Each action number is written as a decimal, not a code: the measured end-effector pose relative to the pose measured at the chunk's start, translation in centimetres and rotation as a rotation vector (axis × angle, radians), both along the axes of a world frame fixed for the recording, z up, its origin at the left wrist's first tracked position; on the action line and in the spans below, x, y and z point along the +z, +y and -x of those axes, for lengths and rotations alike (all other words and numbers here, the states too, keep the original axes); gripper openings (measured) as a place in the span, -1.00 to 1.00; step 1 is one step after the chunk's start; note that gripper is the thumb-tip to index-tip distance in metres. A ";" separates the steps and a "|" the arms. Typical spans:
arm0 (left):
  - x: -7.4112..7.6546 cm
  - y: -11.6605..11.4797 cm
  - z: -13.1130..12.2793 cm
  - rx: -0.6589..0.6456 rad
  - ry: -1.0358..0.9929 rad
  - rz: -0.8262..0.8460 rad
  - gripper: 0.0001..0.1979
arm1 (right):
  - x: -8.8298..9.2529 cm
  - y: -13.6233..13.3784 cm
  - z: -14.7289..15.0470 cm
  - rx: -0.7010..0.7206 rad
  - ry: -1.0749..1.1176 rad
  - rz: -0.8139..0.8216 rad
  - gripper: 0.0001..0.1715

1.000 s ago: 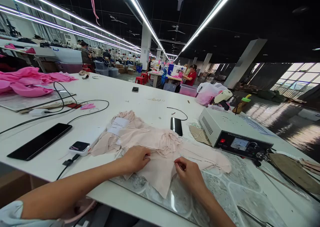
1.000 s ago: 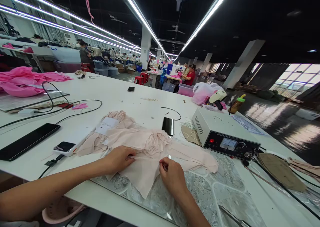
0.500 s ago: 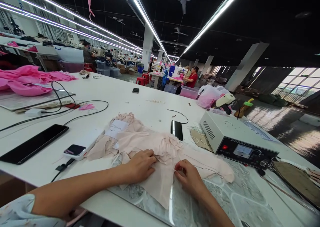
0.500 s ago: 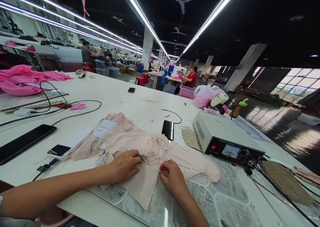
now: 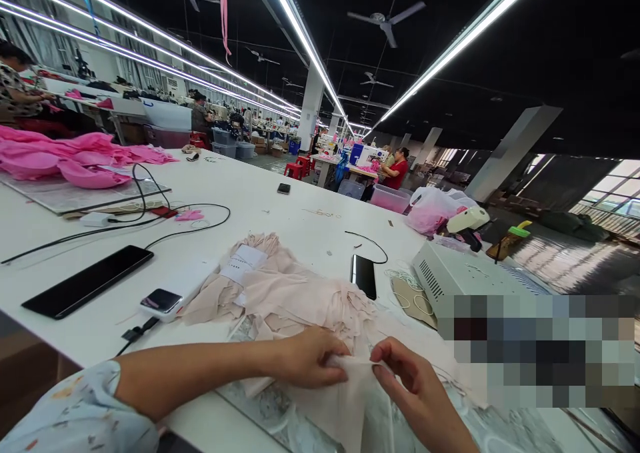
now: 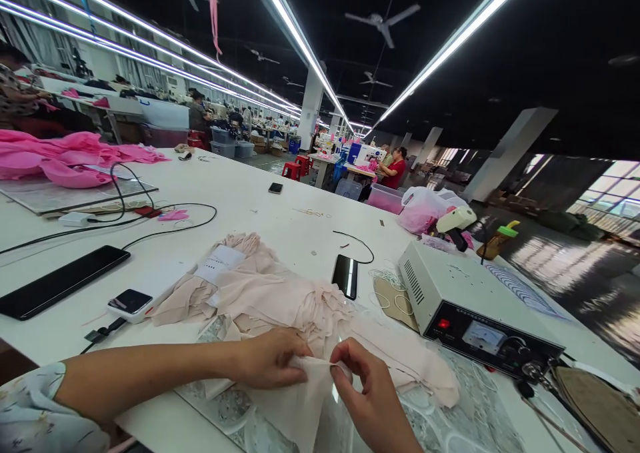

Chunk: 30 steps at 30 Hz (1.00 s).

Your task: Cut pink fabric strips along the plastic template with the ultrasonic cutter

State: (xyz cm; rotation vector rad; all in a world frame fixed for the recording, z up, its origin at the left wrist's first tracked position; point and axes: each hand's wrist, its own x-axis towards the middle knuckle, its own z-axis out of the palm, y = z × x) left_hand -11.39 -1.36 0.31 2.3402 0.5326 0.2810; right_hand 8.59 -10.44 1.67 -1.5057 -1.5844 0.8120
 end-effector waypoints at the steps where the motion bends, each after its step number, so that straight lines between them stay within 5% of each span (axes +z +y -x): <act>1: -0.1 0.2 0.5 0.028 -0.005 0.017 -0.85 | 0.2 0.0 -0.1 -0.027 0.040 -0.019 -0.74; 6: 0.7 1.2 4.7 0.155 -0.008 0.091 -0.71 | 0.6 1.7 -0.5 -0.111 0.227 -0.083 -0.64; 10: 2.4 3.3 7.4 0.274 0.015 0.051 -0.66 | 0.8 5.7 -0.3 -0.110 0.298 -0.073 -0.60; 15: 3.0 7.6 8.9 0.433 0.131 -0.102 -0.70 | 0.0 12.2 0.5 -0.127 0.211 -0.002 -0.66; 19: 2.4 9.2 8.6 0.477 0.191 -0.256 -0.76 | -1.0 13.7 -1.2 -0.271 0.086 -0.026 -0.61; 24: 2.5 8.3 4.1 0.276 0.143 -0.352 -0.71 | -1.6 8.6 -6.7 -0.467 0.012 -0.120 -0.61; 30: 2.2 6.2 -7.4 -0.111 0.154 -0.368 -0.87 | -4.7 1.5 -11.9 -0.664 -0.143 -0.054 -0.67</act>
